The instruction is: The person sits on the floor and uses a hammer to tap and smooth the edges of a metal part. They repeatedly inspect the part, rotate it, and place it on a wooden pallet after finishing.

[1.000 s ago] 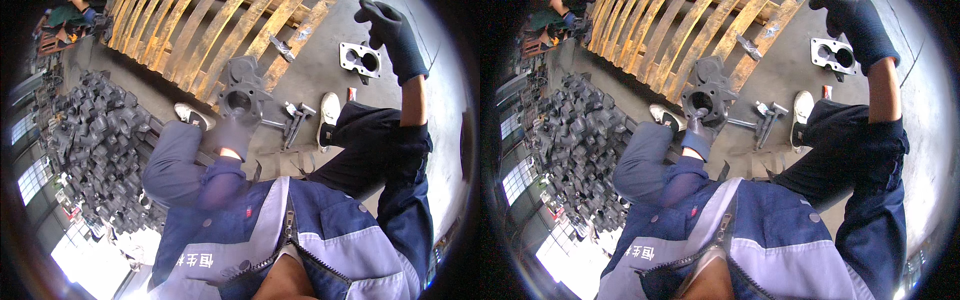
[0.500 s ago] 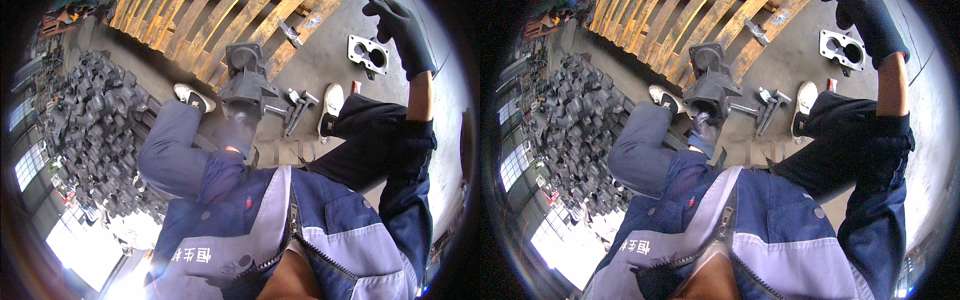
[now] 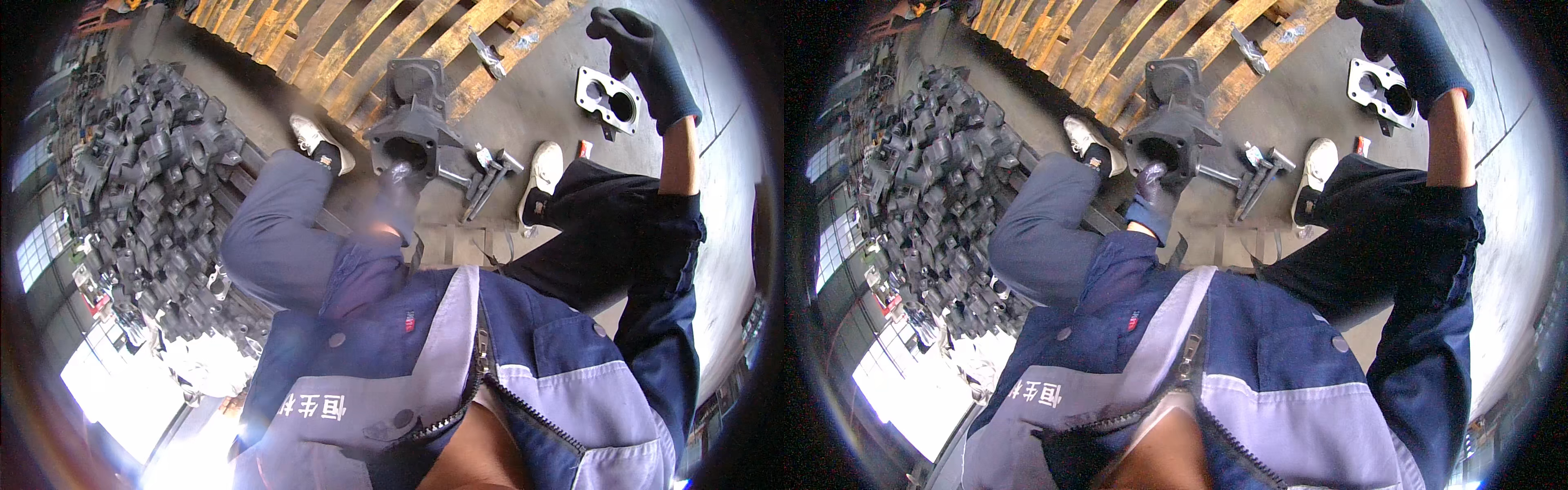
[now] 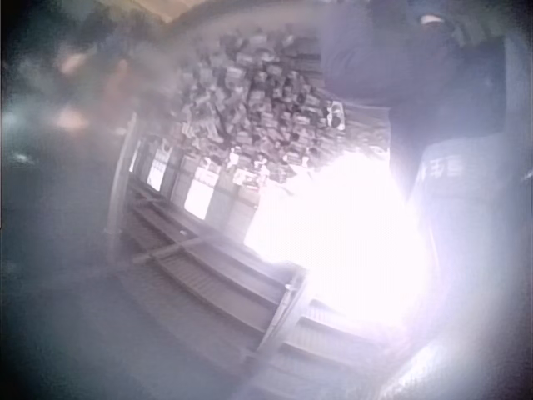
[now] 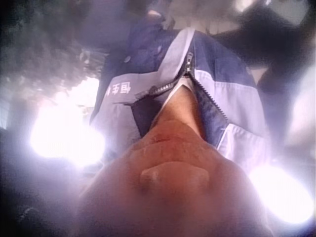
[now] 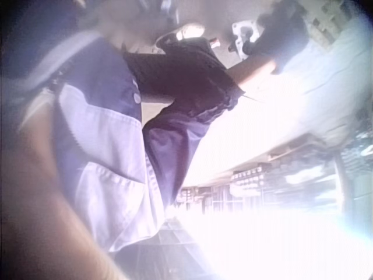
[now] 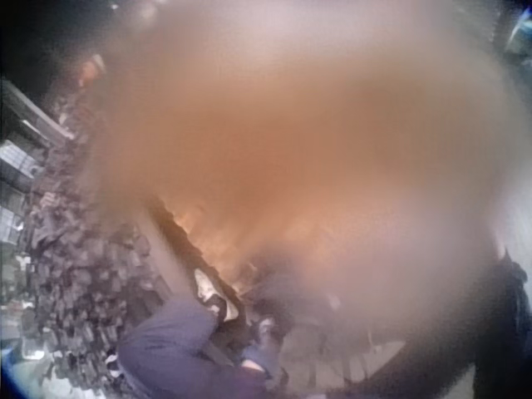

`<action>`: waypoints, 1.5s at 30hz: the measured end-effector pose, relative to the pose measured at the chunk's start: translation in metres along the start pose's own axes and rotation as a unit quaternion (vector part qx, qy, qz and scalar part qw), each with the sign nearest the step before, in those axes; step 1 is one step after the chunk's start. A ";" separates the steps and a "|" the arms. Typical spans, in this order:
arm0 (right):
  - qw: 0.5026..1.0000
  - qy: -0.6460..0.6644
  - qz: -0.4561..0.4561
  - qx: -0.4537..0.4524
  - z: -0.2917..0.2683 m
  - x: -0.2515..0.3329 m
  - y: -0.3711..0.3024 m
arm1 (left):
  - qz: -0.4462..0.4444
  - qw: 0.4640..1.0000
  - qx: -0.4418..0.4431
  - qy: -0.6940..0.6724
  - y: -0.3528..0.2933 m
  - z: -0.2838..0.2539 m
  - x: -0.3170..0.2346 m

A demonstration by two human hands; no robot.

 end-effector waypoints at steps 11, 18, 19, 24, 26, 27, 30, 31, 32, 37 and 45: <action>0.999 0.022 -0.025 0.008 0.023 0.021 0.004 | -0.004 1.000 -0.018 -0.013 0.027 0.005 -0.013; 0.999 -0.011 -0.032 -0.005 0.025 0.036 -0.009 | -0.050 0.992 -0.098 0.057 0.014 0.032 -0.023; 0.999 -0.012 -0.036 -0.002 0.031 0.038 -0.006 | -0.046 0.995 -0.078 0.042 0.016 0.028 -0.026; 0.998 -0.039 -0.057 0.003 0.049 0.049 -0.011 | -0.057 0.996 -0.060 -0.046 -0.007 0.058 -0.041; 0.997 -0.048 -0.060 -0.003 0.049 0.056 -0.014 | -0.056 0.995 -0.077 -0.042 -0.007 0.061 -0.044; 0.997 -0.050 -0.057 -0.006 0.049 0.056 -0.017 | -0.064 0.995 -0.057 -0.051 -0.006 0.058 -0.043; 0.997 -0.054 -0.054 -0.011 0.046 0.058 -0.020 | -0.073 0.994 0.011 -0.086 -0.001 0.049 -0.047; 0.997 -0.054 -0.055 -0.009 0.048 0.059 -0.021 | -0.076 0.992 0.032 -0.100 -0.003 0.048 -0.048; 0.997 -0.055 -0.056 -0.008 0.049 0.059 -0.021 | -0.079 0.989 0.053 -0.112 -0.004 0.047 -0.050; 0.997 -0.060 -0.058 0.001 0.054 0.062 -0.019 | -0.082 0.987 0.061 -0.126 -0.005 0.051 -0.060; 0.997 -0.077 0.009 0.008 0.060 0.071 -0.029 | -0.029 0.995 -0.022 -0.096 0.007 0.066 -0.104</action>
Point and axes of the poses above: each hand's wrist, its own y-axis towards the middle knuckle, its own z-axis out of the palm, x = y × z, the point moved 3 cm from there along y, towards the middle knuckle, and after that the axes turned 5 degrees about x, right-handed, at the moved point
